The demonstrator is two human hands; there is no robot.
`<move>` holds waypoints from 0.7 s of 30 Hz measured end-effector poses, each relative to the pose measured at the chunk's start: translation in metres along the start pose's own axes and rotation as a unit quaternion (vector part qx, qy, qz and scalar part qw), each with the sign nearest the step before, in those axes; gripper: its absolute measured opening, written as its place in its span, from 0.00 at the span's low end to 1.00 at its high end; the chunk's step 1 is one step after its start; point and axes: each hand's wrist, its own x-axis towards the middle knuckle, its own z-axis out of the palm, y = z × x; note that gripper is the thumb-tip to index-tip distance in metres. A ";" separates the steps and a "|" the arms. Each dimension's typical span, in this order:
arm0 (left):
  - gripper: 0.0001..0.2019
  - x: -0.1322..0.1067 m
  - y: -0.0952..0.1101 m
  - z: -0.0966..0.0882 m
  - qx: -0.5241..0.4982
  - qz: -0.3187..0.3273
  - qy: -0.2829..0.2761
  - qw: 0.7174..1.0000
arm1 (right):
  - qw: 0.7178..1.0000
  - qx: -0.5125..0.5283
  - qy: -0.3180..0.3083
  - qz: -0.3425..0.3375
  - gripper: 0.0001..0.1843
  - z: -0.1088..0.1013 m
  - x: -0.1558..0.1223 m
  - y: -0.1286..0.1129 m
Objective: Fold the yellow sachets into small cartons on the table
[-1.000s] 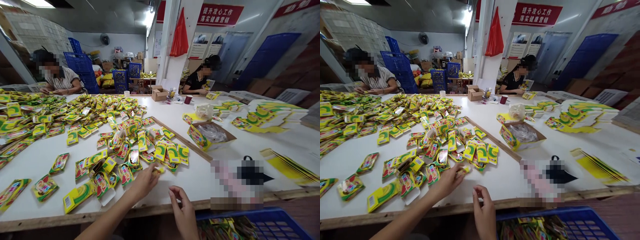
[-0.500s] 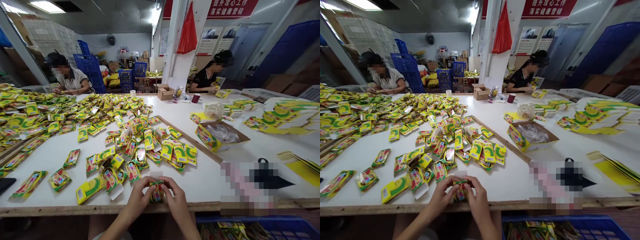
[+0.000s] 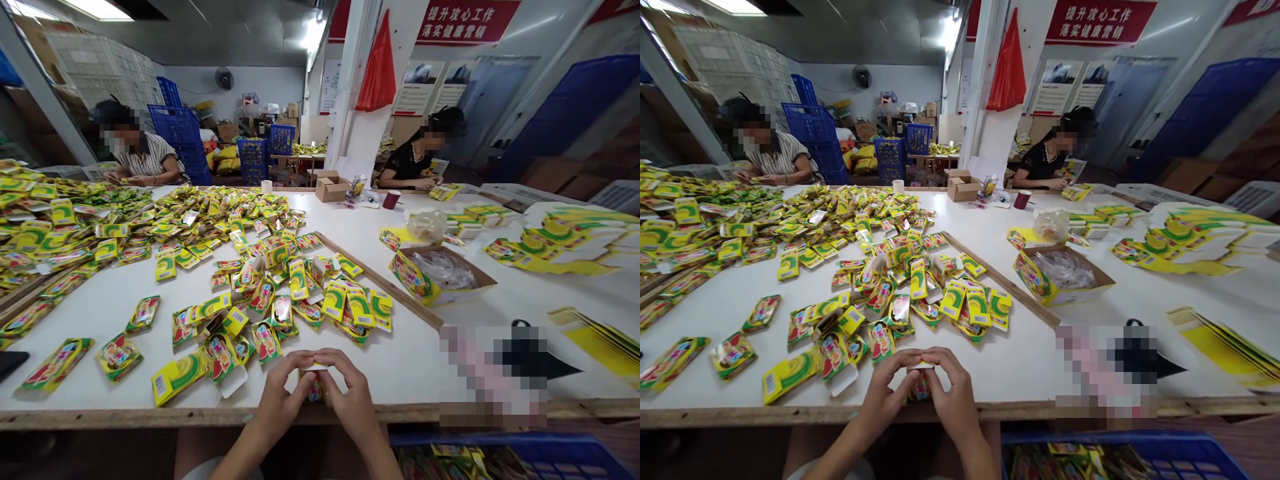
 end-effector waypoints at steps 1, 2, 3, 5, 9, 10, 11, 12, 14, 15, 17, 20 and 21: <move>0.08 0.001 0.003 0.000 0.001 -0.003 0.005 1.000 | 1.000 0.000 -0.006 -0.001 0.08 0.000 -0.001 -0.001; 0.08 0.001 0.005 0.000 0.000 -0.010 0.008 1.000 | 1.000 -0.001 -0.006 0.001 0.08 -0.001 -0.002 -0.001; 0.08 0.002 0.007 0.001 -0.003 -0.019 0.012 1.000 | 1.000 -0.003 -0.001 0.003 0.08 0.000 -0.003 -0.002; 0.08 0.003 0.009 0.003 -0.019 -0.046 0.020 0.999 | 1.000 -0.006 0.013 0.012 0.08 0.001 -0.003 -0.003; 0.07 0.009 0.010 0.005 -0.050 -0.090 0.036 0.994 | 0.999 -0.026 0.022 0.041 0.07 0.002 0.005 -0.005; 0.07 0.010 0.009 0.005 -0.048 -0.093 0.036 0.994 | 0.998 -0.034 0.022 0.047 0.07 0.002 0.008 -0.005; 0.07 0.011 0.009 0.004 -0.042 -0.094 0.037 0.994 | 0.998 -0.040 0.022 0.050 0.07 0.002 0.010 -0.006; 0.07 0.012 0.008 0.004 -0.036 -0.095 0.039 0.994 | 0.997 -0.045 0.023 0.051 0.08 0.001 0.012 -0.006; 0.07 0.012 0.005 0.004 -0.025 -0.092 0.042 0.995 | 0.998 -0.044 0.023 0.050 0.08 0.000 0.012 -0.006; 0.07 0.011 0.003 0.004 -0.021 -0.085 0.043 0.995 | 0.998 -0.038 0.021 0.048 0.08 0.000 0.011 -0.005; 0.07 0.008 0.000 0.003 -0.016 -0.065 0.043 0.997 | 0.999 -0.023 0.021 0.040 0.08 0.000 0.006 -0.001; 0.06 0.004 -0.004 0.001 -0.010 -0.035 0.037 0.999 | 0.999 -0.007 0.035 0.023 0.07 0.001 -0.003 0.006; 0.06 0.003 -0.005 0.001 -0.008 -0.027 0.036 0.999 | 0.999 -0.005 0.040 0.018 0.07 0.003 -0.004 0.008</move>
